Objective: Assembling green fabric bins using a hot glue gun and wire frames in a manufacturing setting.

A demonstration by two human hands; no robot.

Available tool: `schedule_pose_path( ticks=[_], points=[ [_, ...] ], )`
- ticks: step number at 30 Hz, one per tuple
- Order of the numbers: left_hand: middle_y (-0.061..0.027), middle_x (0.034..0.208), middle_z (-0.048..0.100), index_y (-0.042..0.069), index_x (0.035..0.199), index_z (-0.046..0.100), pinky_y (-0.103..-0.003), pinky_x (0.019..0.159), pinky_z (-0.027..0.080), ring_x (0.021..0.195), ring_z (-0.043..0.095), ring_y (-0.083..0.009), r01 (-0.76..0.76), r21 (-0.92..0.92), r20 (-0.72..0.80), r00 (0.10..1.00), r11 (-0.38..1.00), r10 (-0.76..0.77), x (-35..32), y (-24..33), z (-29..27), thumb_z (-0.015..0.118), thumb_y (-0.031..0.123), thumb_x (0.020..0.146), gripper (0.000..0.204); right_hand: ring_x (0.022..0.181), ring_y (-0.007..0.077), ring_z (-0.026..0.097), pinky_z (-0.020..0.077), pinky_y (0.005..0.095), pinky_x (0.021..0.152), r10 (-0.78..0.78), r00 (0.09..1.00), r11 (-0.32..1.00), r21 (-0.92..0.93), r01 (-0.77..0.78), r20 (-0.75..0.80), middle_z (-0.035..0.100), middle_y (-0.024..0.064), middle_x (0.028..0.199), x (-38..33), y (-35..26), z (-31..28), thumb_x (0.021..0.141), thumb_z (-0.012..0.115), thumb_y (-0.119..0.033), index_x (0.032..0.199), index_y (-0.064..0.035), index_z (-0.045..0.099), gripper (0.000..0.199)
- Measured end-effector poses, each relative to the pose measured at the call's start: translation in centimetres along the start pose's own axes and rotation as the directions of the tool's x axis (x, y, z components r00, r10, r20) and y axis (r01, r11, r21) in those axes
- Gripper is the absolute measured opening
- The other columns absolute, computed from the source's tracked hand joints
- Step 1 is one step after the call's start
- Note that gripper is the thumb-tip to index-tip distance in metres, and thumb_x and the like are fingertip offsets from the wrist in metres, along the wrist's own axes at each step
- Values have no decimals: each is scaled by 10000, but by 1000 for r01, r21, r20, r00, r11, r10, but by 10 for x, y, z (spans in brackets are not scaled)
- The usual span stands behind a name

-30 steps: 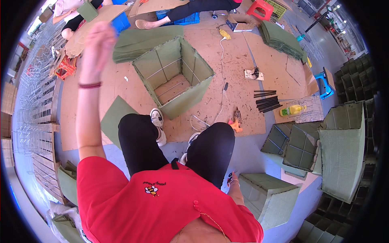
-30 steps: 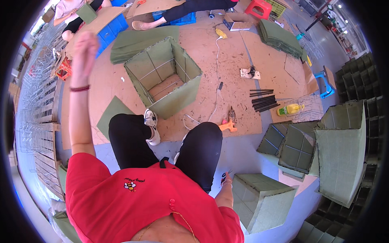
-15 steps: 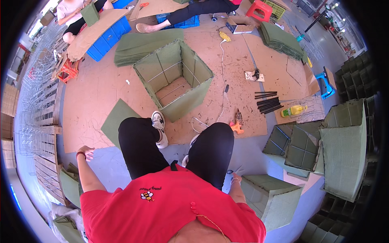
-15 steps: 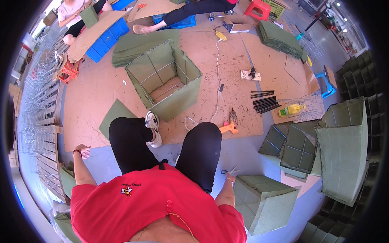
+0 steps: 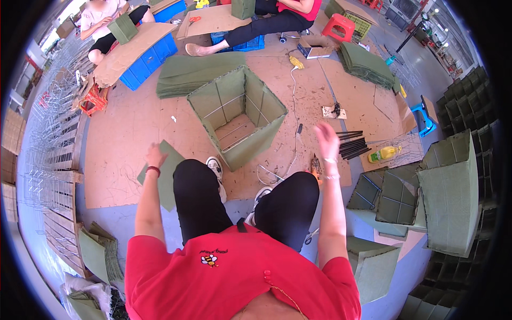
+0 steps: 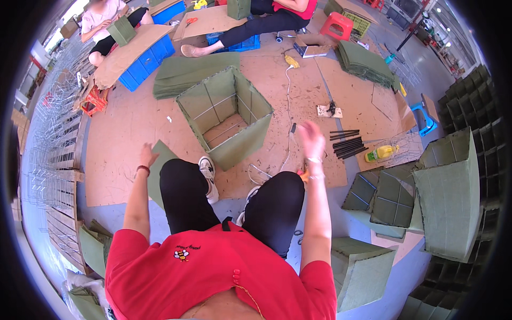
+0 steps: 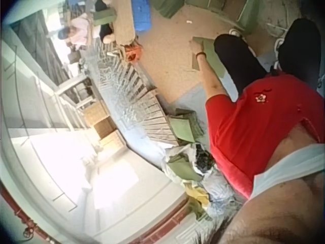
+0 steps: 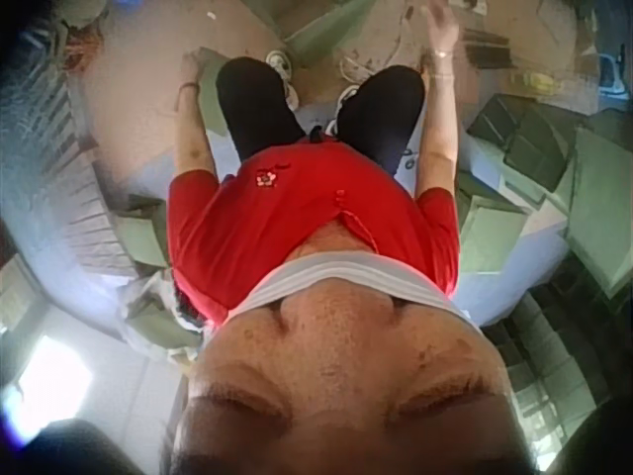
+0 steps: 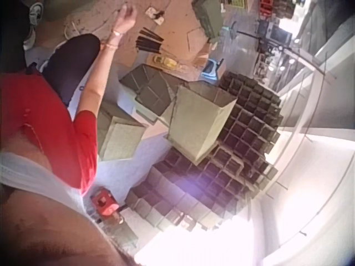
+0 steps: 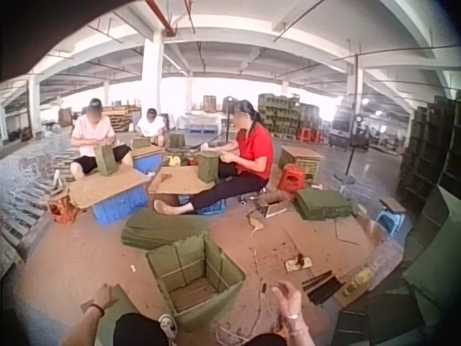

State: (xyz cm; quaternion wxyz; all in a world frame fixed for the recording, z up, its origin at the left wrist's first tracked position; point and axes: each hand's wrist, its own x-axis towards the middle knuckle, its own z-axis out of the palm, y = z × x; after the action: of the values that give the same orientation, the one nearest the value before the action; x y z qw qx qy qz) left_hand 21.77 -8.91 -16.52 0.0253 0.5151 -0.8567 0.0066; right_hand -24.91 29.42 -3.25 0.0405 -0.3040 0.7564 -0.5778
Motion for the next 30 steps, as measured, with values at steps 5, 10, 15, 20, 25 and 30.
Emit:
schedule_pose_path(
  ticks=[5,10,15,20,25,30],
  points=[
    [-213,1117,566,-39,1177,493,-386,871,441,1038,549,-315,261,-586,560,815,768,150,10,89,-46,683,339,705,634,969,300,592,461,367,863,-242,832,934,-112,339,500,576,194,1102,-18,-122,167,754,637,-320,1107,13,544,494],
    [-220,1068,590,-31,1161,514,-379,860,450,1023,564,-322,-141,-314,396,879,939,264,-1,42,-23,680,341,713,605,900,346,604,489,397,793,96,758,793,-509,333,645,599,227,997,-62,-124,262,773,631,-298,1022,65,536,449],
    [-210,1006,619,-34,1092,567,-362,837,457,975,593,-309,105,-562,447,873,820,194,-7,0,-12,655,331,747,510,851,356,608,489,443,756,237,703,804,-541,245,670,618,226,839,-37,-87,252,772,623,-229,874,28,573,281],
    [-105,956,639,0,1071,588,-346,757,470,858,610,-218,377,-676,602,778,633,179,0,40,25,598,341,805,432,737,303,633,508,414,641,-77,928,664,-676,320,364,640,156,771,35,-76,166,750,641,-320,791,-68,624,256],
    [-95,1140,540,20,1178,476,-375,834,433,1042,513,-220,637,-691,723,599,343,345,32,128,75,536,393,859,494,643,351,606,479,433,565,-179,976,649,-730,215,127,606,166,655,77,-39,84,788,601,-406,724,-65,579,348],
    [-149,1312,389,32,1290,341,-445,960,336,1193,387,-254,721,-675,712,580,157,395,65,216,81,503,448,871,612,627,381,575,443,450,548,-150,988,700,-708,87,-27,576,200,639,74,-4,39,828,558,-412,703,-59,573,375]
  ],
)
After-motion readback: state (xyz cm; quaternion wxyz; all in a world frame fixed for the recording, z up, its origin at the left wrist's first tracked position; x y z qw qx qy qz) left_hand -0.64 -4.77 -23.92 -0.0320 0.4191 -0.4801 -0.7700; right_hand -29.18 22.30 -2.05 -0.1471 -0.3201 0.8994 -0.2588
